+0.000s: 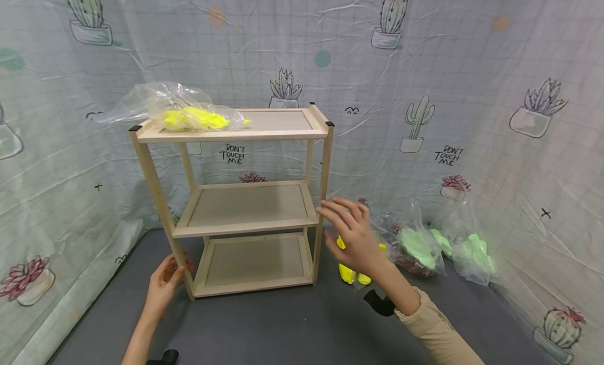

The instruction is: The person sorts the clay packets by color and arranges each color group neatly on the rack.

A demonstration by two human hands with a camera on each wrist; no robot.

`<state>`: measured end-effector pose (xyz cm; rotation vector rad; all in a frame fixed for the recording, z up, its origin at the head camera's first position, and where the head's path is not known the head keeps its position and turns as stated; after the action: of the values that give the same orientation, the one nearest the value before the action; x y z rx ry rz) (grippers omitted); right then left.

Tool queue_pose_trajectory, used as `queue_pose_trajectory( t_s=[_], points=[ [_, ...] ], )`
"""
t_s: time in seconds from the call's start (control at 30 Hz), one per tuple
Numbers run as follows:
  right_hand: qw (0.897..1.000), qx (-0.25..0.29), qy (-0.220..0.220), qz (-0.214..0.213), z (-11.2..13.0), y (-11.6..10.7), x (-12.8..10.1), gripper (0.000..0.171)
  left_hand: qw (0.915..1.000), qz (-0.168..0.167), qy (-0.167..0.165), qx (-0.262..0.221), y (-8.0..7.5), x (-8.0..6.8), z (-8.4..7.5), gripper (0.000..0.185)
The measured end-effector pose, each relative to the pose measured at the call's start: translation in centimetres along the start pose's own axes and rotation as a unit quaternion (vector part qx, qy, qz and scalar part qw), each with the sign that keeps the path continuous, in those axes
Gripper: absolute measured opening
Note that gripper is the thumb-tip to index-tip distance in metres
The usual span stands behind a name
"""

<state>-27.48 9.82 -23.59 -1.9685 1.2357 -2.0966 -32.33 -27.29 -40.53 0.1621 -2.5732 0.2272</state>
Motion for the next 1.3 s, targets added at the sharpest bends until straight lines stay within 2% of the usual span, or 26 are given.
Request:
queue_pose_trajectory(
  t_s=[0.27, 0.6, 1.0, 1.3],
  points=[
    [0.999, -0.03, 0.021, 0.009, -3.4, 0.6, -5.4, 0.04, 0.9999, -0.001, -0.008, 0.013, -0.1, 0.0, 0.1, 0.033],
    [0.992, -0.065, 0.028, 0.104, -6.9, 1.1, -11.1, 0.049, 0.9999, -0.002, -0.008, 0.013, 0.0, -0.1, 0.1, 0.034],
    [0.966, -0.085, 0.056, 0.236, -10.6, 2.0, -15.8, 0.075, 1.0, -0.005, -0.007, 0.002, -0.1, -0.1, 0.1, 0.033],
    [0.951, -0.104, 0.082, 0.279, -12.5, 2.6, -18.4, 0.089, 1.0, -0.005, -0.006, 0.0, -0.1, 0.0, 0.4, 0.034]
  ],
)
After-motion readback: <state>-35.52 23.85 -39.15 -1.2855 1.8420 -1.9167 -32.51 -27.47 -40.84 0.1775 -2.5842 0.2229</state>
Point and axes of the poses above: each hand's wrist, its own x-axis towards the middle knuckle, its own y-axis out of the palm, z = x × y, the point moved 9 cm from there along x, towards the middle knuckle, and after that the axes turned 8 degrees about x, right-handed, at the moved point
